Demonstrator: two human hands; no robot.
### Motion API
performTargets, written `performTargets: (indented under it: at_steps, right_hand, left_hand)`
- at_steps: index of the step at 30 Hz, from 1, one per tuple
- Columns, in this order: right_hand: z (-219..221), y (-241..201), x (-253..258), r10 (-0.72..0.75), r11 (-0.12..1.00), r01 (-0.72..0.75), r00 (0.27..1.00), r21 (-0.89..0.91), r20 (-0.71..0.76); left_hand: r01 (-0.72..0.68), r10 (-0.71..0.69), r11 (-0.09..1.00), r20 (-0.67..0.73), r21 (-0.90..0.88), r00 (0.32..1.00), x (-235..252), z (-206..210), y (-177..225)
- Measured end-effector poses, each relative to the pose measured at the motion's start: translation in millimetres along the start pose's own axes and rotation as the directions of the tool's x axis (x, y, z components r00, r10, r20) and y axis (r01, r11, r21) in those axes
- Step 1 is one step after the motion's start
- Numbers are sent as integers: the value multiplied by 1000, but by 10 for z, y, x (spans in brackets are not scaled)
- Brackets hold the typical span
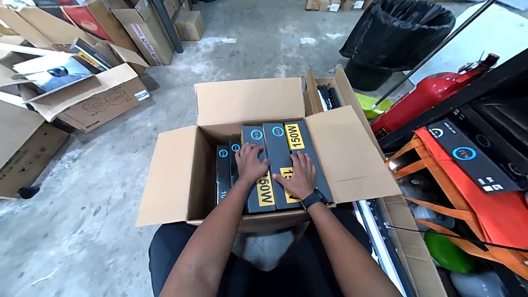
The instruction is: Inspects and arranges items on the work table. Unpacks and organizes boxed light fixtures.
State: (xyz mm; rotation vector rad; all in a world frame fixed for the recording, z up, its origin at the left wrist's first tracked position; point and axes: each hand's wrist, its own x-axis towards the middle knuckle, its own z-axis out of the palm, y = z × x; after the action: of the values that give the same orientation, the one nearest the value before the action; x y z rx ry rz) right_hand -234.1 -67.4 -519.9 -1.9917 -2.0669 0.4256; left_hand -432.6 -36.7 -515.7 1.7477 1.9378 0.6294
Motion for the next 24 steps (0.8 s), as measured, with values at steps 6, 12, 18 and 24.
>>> performTargets:
  at_steps: [6, 12, 18, 24]
  right_hand:
    - [13, 3, 11, -2, 1000, 3, 999, 28, -35]
    - [32, 12, -12, -12, 997, 18, 997, 75, -81]
    - [25, 32, -25, 42, 976, -11, 990, 218, -138]
    - [-14, 45, 5, 80, 960, -40, 988, 276, -135]
  left_hand:
    - [8, -8, 999, -7, -53, 1000, 15, -12, -7]
    - [107, -104, 993, 66, -43, 992, 61, -117, 118]
    - [56, -58, 998, 41, 38, 997, 8, -85, 76]
    - [-116, 113, 985, 32, 128, 993, -71, 12, -82]
